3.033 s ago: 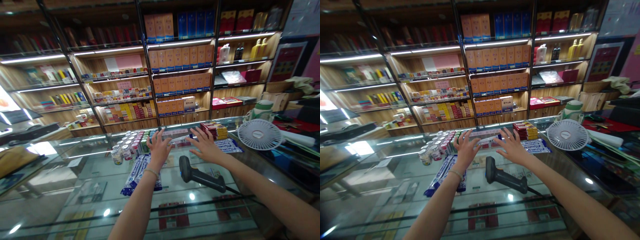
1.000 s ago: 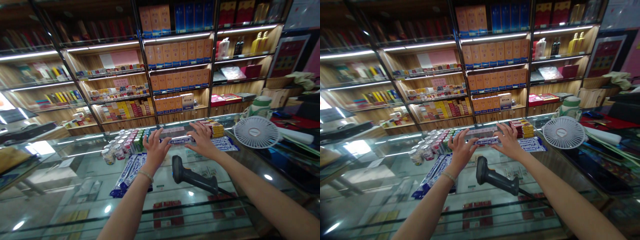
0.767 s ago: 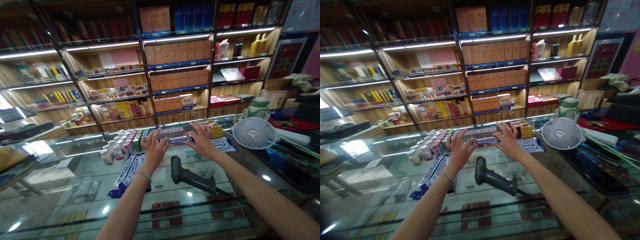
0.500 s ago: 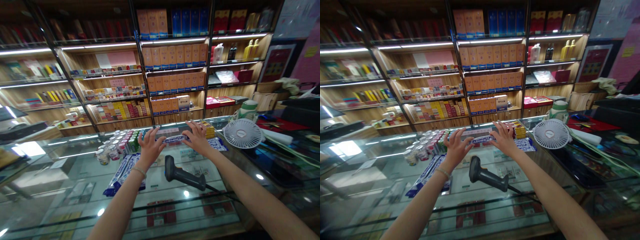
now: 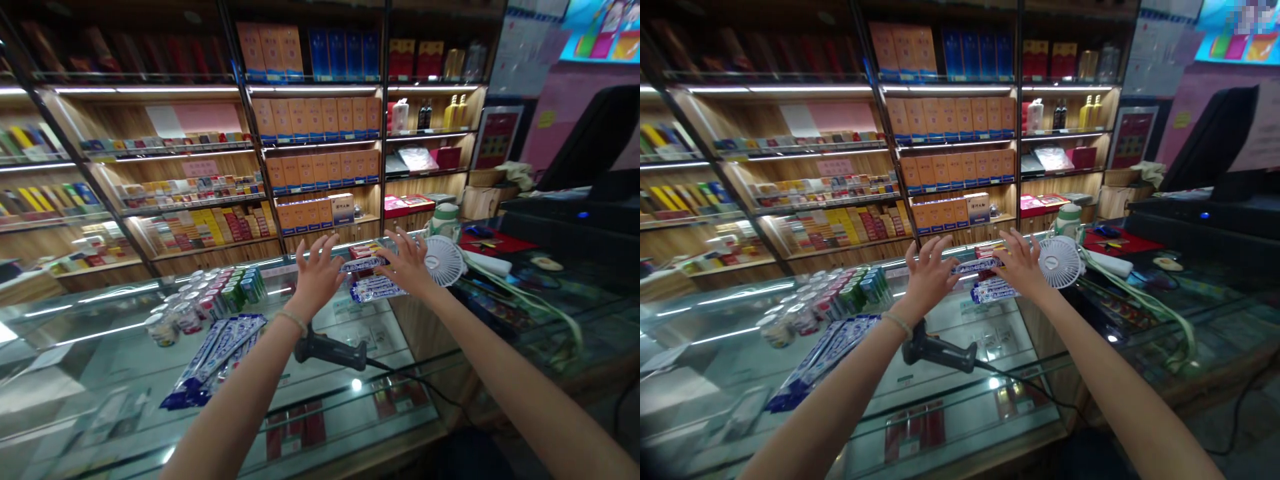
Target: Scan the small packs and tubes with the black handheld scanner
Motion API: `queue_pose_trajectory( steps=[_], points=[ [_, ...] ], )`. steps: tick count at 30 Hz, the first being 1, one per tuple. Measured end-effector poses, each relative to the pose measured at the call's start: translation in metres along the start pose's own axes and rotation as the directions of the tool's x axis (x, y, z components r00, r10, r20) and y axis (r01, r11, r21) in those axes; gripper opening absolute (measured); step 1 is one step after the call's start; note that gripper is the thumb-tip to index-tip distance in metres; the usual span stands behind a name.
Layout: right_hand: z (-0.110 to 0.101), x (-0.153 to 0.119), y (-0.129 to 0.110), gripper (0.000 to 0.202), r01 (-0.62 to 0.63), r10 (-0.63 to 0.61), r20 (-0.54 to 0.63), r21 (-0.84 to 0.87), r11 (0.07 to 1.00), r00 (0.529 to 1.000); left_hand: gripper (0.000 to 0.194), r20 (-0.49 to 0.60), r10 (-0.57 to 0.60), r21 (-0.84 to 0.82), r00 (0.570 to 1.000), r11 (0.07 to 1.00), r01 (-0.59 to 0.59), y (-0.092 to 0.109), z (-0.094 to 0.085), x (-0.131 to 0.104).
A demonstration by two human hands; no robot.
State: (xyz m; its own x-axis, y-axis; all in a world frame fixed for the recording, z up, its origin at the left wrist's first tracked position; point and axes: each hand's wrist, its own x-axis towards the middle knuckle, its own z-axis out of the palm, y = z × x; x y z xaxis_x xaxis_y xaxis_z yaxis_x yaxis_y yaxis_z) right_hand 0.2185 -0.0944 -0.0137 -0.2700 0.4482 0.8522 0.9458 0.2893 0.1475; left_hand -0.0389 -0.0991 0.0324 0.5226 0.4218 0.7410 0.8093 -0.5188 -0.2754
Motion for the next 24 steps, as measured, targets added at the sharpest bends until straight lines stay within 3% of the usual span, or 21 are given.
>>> queue_pose_trajectory(
  steps=[6,12,18,24],
  points=[
    [-0.005,-0.026,0.030,0.026,0.007,-0.004,0.058,-0.065,0.998,0.998,0.017,0.074,0.024,-0.049,0.997,0.999,-0.021,0.034,0.026,0.012],
    [0.003,-0.055,0.039,0.021,0.085,-0.062,0.157,-0.140,0.987,0.986,0.026,0.221,0.133,-0.037,0.966,0.991,-0.128,0.059,0.054,0.015],
    [0.016,-0.073,0.041,0.022,0.124,-0.089,0.192,-0.178,0.976,0.977,0.032,0.398,0.139,0.002,0.907,0.988,-0.153,0.068,0.066,0.015],
    [0.018,-0.077,0.040,0.020,0.123,-0.082,0.251,-0.154,0.980,0.965,0.033,0.440,0.131,-0.002,0.888,0.989,-0.145,0.072,0.071,0.014]
  ],
)
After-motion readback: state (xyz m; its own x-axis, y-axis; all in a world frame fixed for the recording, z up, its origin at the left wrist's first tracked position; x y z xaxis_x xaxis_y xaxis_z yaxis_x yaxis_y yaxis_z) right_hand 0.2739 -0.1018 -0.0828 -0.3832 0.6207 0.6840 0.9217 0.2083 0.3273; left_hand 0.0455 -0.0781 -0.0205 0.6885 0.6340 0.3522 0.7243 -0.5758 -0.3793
